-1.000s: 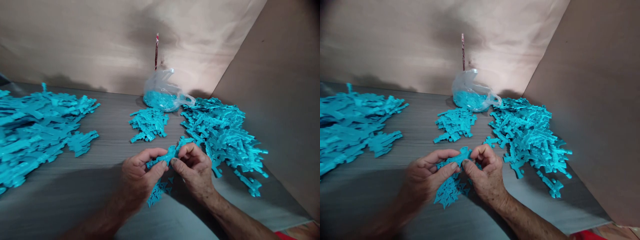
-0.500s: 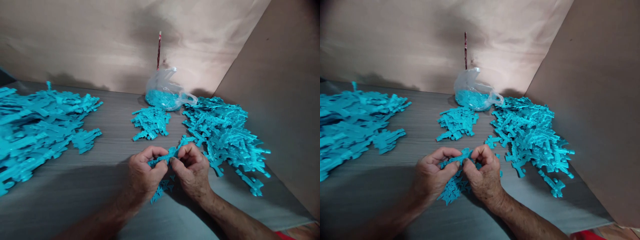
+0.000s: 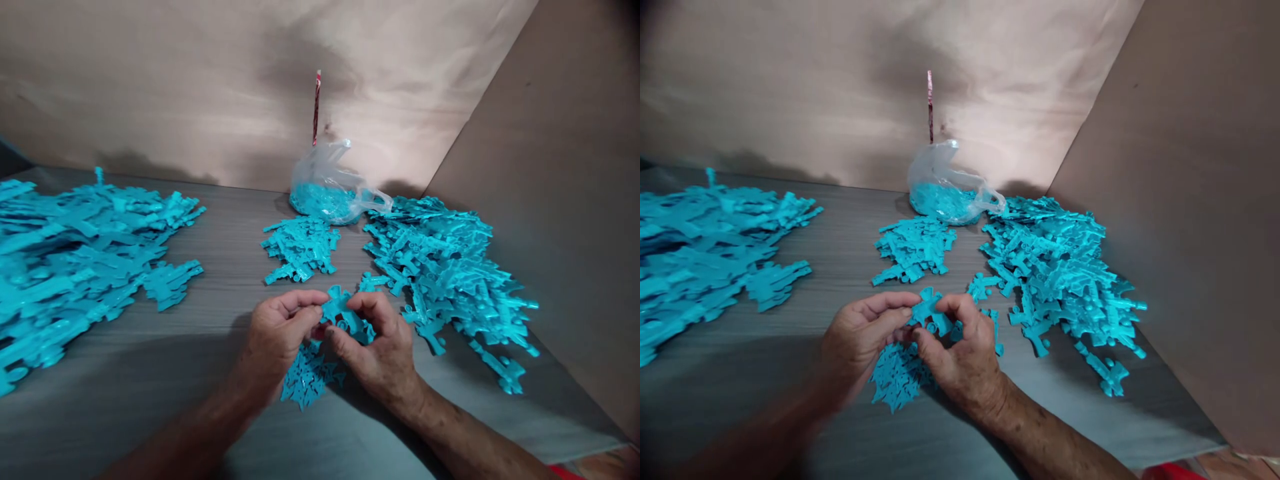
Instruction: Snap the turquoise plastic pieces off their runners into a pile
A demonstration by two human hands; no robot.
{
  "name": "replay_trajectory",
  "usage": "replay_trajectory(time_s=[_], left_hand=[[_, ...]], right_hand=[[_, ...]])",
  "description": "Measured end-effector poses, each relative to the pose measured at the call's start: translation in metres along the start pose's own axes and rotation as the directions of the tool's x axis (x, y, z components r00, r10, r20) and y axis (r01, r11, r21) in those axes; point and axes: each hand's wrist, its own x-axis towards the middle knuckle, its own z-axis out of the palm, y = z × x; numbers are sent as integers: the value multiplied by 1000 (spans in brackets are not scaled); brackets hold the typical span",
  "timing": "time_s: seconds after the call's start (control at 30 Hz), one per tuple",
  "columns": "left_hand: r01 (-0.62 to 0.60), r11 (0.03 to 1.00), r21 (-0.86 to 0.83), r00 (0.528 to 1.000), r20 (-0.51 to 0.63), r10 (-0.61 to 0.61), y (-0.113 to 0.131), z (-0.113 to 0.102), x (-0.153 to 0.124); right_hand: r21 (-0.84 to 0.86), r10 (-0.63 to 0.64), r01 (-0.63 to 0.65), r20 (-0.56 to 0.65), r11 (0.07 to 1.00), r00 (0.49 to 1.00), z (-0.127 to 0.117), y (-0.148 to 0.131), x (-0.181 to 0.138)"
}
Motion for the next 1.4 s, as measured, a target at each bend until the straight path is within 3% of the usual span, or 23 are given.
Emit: replay_trajectory(time_s=[0.13,0.47,0.7,1.13,1.4], left_hand=[[-30,998,49,1000,1,30,0,1,-2],[-123,985,123,992,-11,125,0,1,-4],[-245,937,250,968,16,249,-6,-3,-8],[-268,920,286,963,68,259,-20,-7,5],[-217,944,249,976,67,206,-23,-6,7]], right_hand=[[-46,-56,55,-15,997,998,1,-1,0],[93,120,-127,78,988,990,-3,2,1],[200,100,-120,108,972,989,-3,6,1],[175,123,-141,110,974,986,0,12,1],[139,58,-82,168,987,984,1,13,-1]])
